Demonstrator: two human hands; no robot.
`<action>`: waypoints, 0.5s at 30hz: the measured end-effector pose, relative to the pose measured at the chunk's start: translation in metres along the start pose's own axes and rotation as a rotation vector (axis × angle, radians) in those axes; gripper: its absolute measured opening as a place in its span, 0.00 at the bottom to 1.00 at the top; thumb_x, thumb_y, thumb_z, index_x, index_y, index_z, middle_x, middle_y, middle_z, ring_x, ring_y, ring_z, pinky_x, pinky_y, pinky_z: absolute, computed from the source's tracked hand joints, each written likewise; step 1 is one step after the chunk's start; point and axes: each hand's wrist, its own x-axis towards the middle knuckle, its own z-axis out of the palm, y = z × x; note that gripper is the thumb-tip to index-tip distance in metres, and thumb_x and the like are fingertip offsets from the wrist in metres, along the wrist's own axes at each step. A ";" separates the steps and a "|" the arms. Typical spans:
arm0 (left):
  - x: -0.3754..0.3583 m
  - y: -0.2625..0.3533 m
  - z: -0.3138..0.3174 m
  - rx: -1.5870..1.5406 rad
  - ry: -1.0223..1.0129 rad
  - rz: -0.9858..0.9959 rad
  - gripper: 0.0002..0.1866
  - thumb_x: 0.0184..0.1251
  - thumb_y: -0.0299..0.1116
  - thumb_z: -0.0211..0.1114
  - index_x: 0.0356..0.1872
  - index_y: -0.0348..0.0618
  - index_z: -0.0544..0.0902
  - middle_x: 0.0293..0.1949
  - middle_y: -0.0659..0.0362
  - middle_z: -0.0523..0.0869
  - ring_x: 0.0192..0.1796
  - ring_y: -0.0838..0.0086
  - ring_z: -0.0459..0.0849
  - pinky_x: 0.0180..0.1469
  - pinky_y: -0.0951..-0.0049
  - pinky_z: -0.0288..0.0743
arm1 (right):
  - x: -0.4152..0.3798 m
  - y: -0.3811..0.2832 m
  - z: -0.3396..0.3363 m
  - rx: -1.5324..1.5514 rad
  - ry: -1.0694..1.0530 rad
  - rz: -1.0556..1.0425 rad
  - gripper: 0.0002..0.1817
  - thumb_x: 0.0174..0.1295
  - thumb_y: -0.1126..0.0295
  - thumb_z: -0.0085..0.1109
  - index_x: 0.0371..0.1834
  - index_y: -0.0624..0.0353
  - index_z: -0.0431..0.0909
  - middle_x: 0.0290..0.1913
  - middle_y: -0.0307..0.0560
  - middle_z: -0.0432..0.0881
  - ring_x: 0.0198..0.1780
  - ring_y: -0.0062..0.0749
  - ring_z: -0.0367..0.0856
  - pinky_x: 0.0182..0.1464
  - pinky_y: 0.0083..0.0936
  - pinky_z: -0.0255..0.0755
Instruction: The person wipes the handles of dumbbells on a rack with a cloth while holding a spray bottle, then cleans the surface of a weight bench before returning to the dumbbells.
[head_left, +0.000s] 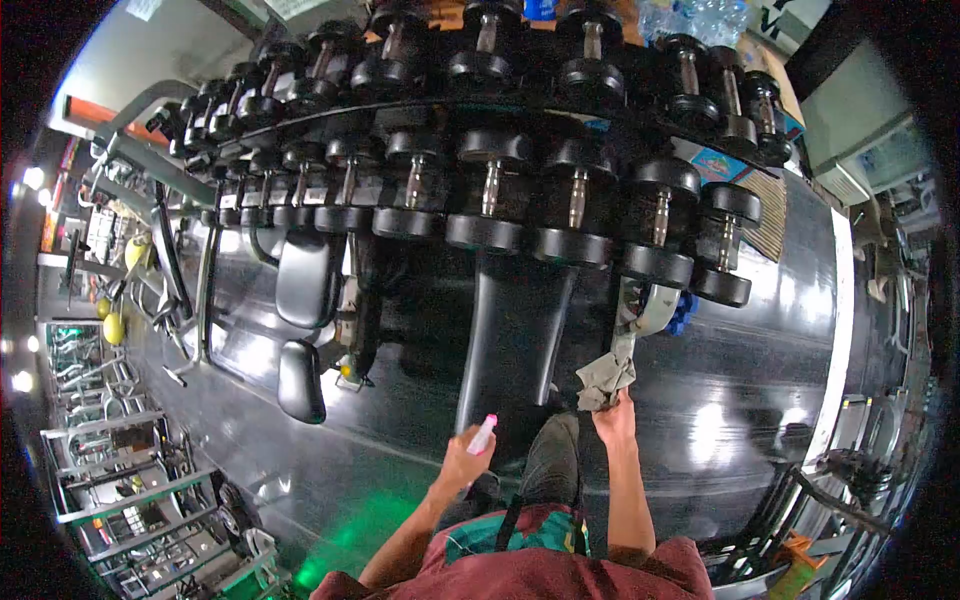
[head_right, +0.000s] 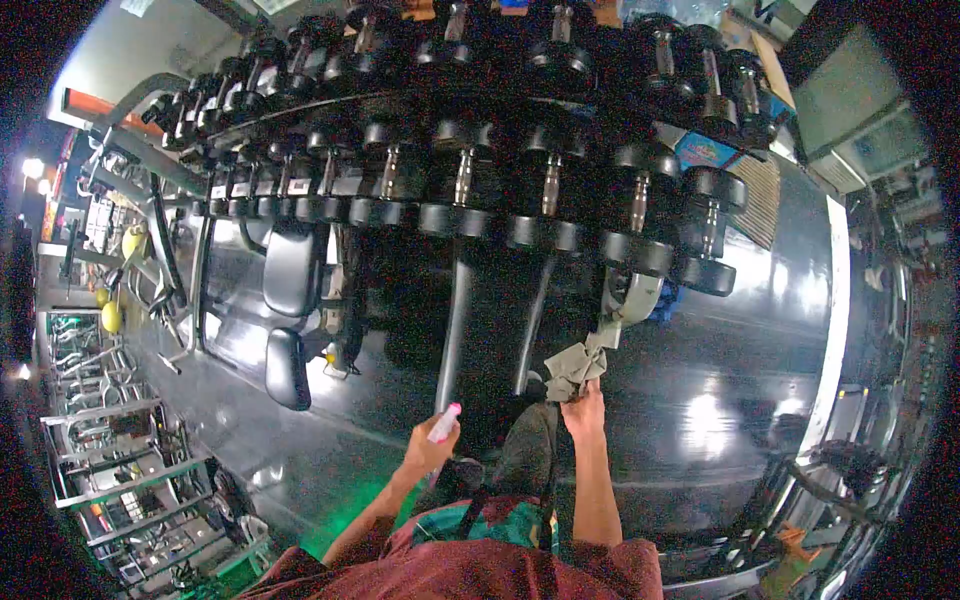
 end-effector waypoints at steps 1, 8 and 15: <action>-0.005 -0.001 -0.007 0.098 0.010 0.112 0.07 0.60 0.32 0.63 0.31 0.39 0.79 0.25 0.43 0.80 0.33 0.46 0.82 0.29 0.60 0.74 | -0.009 0.007 0.001 -0.022 -0.020 -0.019 0.18 0.72 0.61 0.45 0.62 0.50 0.68 0.57 0.38 0.75 0.55 0.33 0.74 0.54 0.33 0.73; -0.070 -0.063 -0.068 -0.038 0.007 0.004 0.08 0.62 0.33 0.62 0.33 0.39 0.79 0.22 0.51 0.82 0.23 0.60 0.84 0.24 0.65 0.75 | -0.083 0.081 -0.012 0.069 -0.040 -0.132 0.16 0.72 0.61 0.43 0.58 0.53 0.70 0.53 0.38 0.77 0.51 0.33 0.76 0.49 0.32 0.75; -0.147 -0.101 -0.102 -0.158 -0.331 0.052 0.09 0.63 0.31 0.61 0.40 0.38 0.79 0.21 0.61 0.80 0.18 0.79 0.79 0.21 0.74 0.74 | -0.161 0.151 -0.057 0.153 0.006 -0.126 0.17 0.73 0.59 0.41 0.59 0.52 0.71 0.55 0.38 0.77 0.54 0.35 0.76 0.52 0.34 0.75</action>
